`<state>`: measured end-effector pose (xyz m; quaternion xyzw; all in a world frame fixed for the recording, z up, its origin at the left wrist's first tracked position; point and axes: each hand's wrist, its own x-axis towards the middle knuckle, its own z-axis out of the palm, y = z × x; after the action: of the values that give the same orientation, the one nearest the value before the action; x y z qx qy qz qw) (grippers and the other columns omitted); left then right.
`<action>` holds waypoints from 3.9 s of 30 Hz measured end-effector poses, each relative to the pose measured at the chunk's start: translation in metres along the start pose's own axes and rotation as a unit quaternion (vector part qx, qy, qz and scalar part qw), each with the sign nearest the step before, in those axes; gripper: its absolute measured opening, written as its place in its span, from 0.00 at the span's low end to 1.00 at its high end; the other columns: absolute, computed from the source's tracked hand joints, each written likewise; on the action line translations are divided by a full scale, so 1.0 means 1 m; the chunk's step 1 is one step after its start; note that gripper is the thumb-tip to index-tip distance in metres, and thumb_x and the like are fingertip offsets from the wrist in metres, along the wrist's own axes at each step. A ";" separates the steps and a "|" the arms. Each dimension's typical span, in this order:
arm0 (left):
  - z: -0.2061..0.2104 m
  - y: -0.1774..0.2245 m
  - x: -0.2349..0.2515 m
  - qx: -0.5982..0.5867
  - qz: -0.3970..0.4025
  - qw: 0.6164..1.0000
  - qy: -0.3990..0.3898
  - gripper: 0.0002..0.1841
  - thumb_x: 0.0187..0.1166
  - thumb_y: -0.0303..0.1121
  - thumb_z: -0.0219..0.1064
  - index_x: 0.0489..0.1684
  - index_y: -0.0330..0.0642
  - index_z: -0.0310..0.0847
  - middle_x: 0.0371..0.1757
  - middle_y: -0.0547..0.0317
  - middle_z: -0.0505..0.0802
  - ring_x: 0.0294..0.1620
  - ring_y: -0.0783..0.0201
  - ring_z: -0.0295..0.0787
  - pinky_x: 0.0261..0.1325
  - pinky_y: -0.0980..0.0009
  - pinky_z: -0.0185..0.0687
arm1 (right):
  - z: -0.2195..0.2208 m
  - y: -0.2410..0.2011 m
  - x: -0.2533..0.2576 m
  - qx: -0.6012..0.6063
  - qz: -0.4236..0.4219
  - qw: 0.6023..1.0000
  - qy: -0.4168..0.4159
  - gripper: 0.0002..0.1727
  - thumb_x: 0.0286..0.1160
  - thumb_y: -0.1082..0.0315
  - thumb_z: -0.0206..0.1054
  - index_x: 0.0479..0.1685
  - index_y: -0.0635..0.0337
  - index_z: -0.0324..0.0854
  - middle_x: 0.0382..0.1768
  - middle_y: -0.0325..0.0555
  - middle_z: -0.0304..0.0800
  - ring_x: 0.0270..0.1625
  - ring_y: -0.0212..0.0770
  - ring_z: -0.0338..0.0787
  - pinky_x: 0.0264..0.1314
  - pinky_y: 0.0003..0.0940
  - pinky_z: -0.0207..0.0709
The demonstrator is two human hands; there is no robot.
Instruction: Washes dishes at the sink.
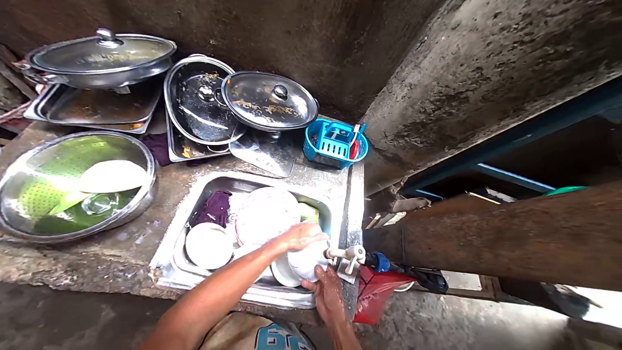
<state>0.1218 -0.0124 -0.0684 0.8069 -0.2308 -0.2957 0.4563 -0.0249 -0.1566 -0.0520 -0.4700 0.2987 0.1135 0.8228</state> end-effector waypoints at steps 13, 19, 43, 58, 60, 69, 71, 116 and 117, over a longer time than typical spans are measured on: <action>0.035 -0.009 -0.083 0.182 0.191 0.905 0.333 0.17 0.85 0.41 0.63 0.41 0.38 0.93 0.39 0.52 0.97 0.42 0.57 0.97 0.47 0.58 0.93 | 0.018 -0.002 0.059 0.034 0.058 0.997 -0.039 0.36 0.93 0.39 0.32 0.75 0.58 0.69 0.59 0.57 0.86 0.54 0.53 0.90 0.47 0.53 0.86; 0.046 0.004 -0.080 0.101 0.085 0.991 0.025 0.24 0.94 0.43 0.47 0.71 0.39 0.82 0.70 0.43 0.88 0.73 0.45 0.83 0.76 0.47 0.75 | 0.026 -0.004 0.045 0.047 0.004 0.998 0.051 0.18 0.97 0.59 0.41 0.67 0.59 0.70 0.47 0.47 0.83 0.47 0.38 0.85 0.49 0.37 0.83; -0.016 0.025 -0.079 -0.193 -0.116 0.955 0.194 0.28 0.84 0.31 0.60 0.85 0.33 0.66 0.75 0.35 0.82 0.77 0.47 0.79 0.82 0.50 0.70 | 0.043 0.011 0.037 0.026 -0.036 0.995 0.093 0.15 0.93 0.69 0.45 0.71 0.60 0.65 0.51 0.50 0.81 0.46 0.40 0.88 0.43 0.41 0.87; -0.242 -0.035 -0.306 0.426 -0.158 0.740 0.497 0.32 0.75 0.18 0.61 0.84 0.28 0.61 0.80 0.20 0.71 0.78 0.18 0.69 0.72 0.25 0.68 | 0.033 0.012 0.050 -0.796 -0.066 0.600 0.039 0.27 0.83 0.60 0.61 0.79 0.61 0.74 0.73 0.62 0.82 0.77 0.58 0.81 0.79 0.56 0.73; -0.265 -0.073 -0.325 0.423 -0.200 0.737 0.488 0.36 0.73 0.15 0.63 0.87 0.33 0.59 0.82 0.21 0.69 0.79 0.16 0.66 0.70 0.22 0.66 | 0.038 0.019 0.058 -0.814 -0.027 0.579 0.049 0.29 0.81 0.59 0.64 0.80 0.61 0.72 0.74 0.62 0.81 0.76 0.59 0.82 0.76 0.60 0.74; -0.282 -0.116 -0.328 0.402 -0.354 0.765 0.358 0.35 0.76 0.22 0.71 0.86 0.44 0.67 0.80 0.28 0.74 0.77 0.21 0.70 0.63 0.24 0.73 | 0.050 0.010 0.062 -0.793 0.014 0.609 0.029 0.25 0.84 0.63 0.62 0.76 0.64 0.75 0.72 0.64 0.82 0.75 0.60 0.82 0.76 0.59 0.74; -0.287 -0.124 -0.331 0.394 -0.341 0.780 0.346 0.32 0.80 0.36 0.73 0.86 0.46 0.68 0.80 0.30 0.76 0.76 0.22 0.72 0.63 0.25 0.73 | 0.044 0.008 0.057 -0.772 -0.029 0.634 0.022 0.23 0.83 0.65 0.62 0.73 0.67 0.75 0.68 0.66 0.84 0.71 0.61 0.85 0.74 0.58 0.76; 0.074 0.017 -0.034 0.219 0.126 0.928 0.274 0.19 0.83 0.48 0.61 0.62 0.52 0.87 0.67 0.59 0.92 0.74 0.55 0.84 0.78 0.47 0.74 | 0.038 0.005 0.025 0.091 -0.090 0.987 0.101 0.16 0.94 0.65 0.43 0.60 0.61 0.75 0.47 0.49 0.87 0.52 0.40 0.88 0.56 0.42 0.85; 0.061 0.022 -0.032 0.169 0.060 0.964 0.195 0.23 0.82 0.51 0.62 0.68 0.51 0.85 0.72 0.56 0.88 0.78 0.52 0.79 0.79 0.44 0.71 | 0.037 0.007 0.026 0.055 -0.118 0.985 0.117 0.16 0.93 0.67 0.43 0.62 0.63 0.75 0.49 0.49 0.86 0.54 0.39 0.87 0.58 0.41 0.84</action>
<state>0.0546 -0.0393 -0.0662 0.8990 -0.2323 -0.0612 0.3661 0.0069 -0.1245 -0.0582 -0.4664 0.3410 -0.0567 0.8142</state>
